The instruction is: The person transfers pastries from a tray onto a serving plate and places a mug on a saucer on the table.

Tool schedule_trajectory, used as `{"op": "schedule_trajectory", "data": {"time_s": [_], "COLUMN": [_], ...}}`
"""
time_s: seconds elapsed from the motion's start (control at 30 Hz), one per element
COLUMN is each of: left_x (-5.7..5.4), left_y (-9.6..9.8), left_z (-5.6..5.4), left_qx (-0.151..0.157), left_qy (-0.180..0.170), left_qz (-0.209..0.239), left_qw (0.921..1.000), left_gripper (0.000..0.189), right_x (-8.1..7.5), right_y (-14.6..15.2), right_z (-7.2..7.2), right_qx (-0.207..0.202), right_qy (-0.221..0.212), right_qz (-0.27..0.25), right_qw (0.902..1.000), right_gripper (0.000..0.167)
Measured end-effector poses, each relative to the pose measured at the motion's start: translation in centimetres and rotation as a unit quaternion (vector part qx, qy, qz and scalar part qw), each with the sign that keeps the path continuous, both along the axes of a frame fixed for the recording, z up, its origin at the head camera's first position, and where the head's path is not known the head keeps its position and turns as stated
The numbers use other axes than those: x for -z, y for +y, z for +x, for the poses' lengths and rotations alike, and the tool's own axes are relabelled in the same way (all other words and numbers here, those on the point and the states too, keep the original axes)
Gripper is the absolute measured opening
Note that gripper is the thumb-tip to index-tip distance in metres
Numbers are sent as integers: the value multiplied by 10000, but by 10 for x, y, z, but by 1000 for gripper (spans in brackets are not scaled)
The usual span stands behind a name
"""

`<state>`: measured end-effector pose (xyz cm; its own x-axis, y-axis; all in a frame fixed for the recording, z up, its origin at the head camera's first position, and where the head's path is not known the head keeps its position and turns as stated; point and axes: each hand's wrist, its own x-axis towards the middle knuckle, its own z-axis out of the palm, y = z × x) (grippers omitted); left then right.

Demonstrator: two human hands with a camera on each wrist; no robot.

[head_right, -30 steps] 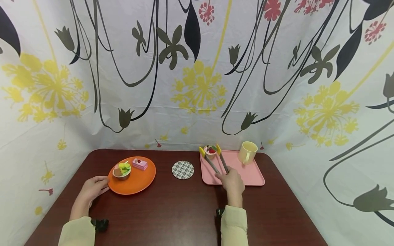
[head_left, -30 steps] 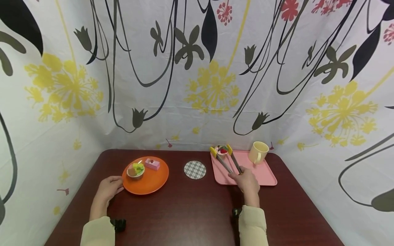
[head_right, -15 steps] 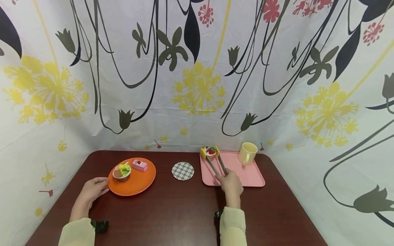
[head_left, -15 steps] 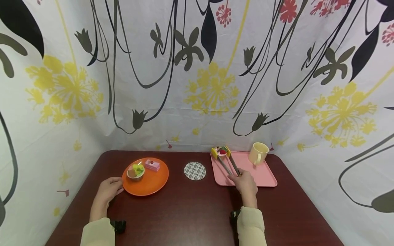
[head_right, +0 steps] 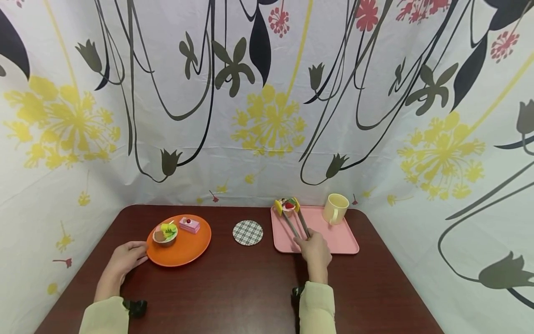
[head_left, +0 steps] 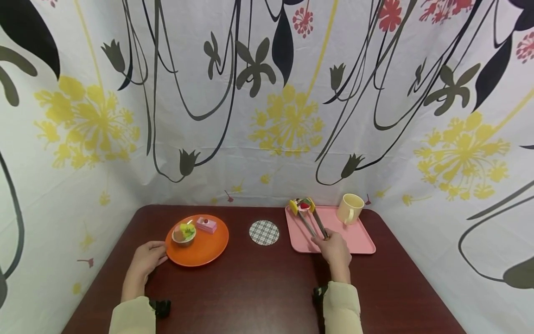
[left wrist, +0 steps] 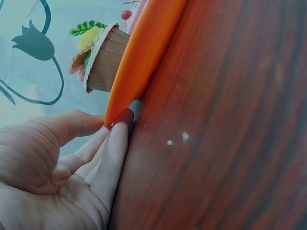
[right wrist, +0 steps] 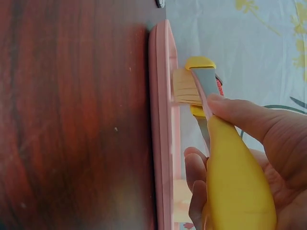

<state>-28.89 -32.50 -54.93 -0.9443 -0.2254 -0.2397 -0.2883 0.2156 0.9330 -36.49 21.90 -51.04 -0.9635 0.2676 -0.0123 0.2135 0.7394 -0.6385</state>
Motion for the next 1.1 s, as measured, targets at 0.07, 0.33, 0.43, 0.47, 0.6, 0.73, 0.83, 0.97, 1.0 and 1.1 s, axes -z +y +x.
{"op": "schedule_trajectory", "data": {"time_s": [0.07, 0.33, 0.43, 0.47, 0.6, 0.73, 0.83, 0.97, 1.0, 1.1], "left_x": [0, 0, -1, 0, 1, 4, 5, 5, 5, 5], "left_y": [0, 0, 0, 0, 1, 1, 1, 0, 0, 0], "left_z": [0, 1, 1, 1, 0, -1, -1, -2, -2, -2], "left_qx": [-7, -8, -34, -45, -92, -117, -126, -104, -97, -85], "left_qy": [-17, -35, -37, -32, -22, -29, -45, -25, -15, -16], "left_qz": [20, -3, -8, -7, 31, 56, 56, 34, 27, 28], "left_qw": [10000, 10000, 10000, 10000, 10000, 9999, 9999, 9999, 9999, 10000], "left_gripper": [59, 59, 58, 58, 59, 60, 60, 59, 59, 60], "right_x": [-2, -7, -10, -11, -15, -22, -27, -32, -34, -38], "right_y": [-1, -2, -2, -1, 1, 3, 4, 3, 3, 2], "right_z": [0, 1, 2, 2, 5, 8, 11, 13, 13, 15], "right_qx": [-8, -124, -200, -241, -437, -584, -662, -710, -716, -743], "right_qy": [-9, 106, 199, 238, 325, 333, 333, 383, 400, 463], "right_qz": [4, 107, 146, 160, 165, 123, 21, -86, -97, -111], "right_qw": [10000, 9998, 9995, 9993, 9984, 9977, 9972, 9967, 9966, 9961], "right_gripper": [45, 44, 44, 43, 47, 59, 64, 64, 63, 57]}}
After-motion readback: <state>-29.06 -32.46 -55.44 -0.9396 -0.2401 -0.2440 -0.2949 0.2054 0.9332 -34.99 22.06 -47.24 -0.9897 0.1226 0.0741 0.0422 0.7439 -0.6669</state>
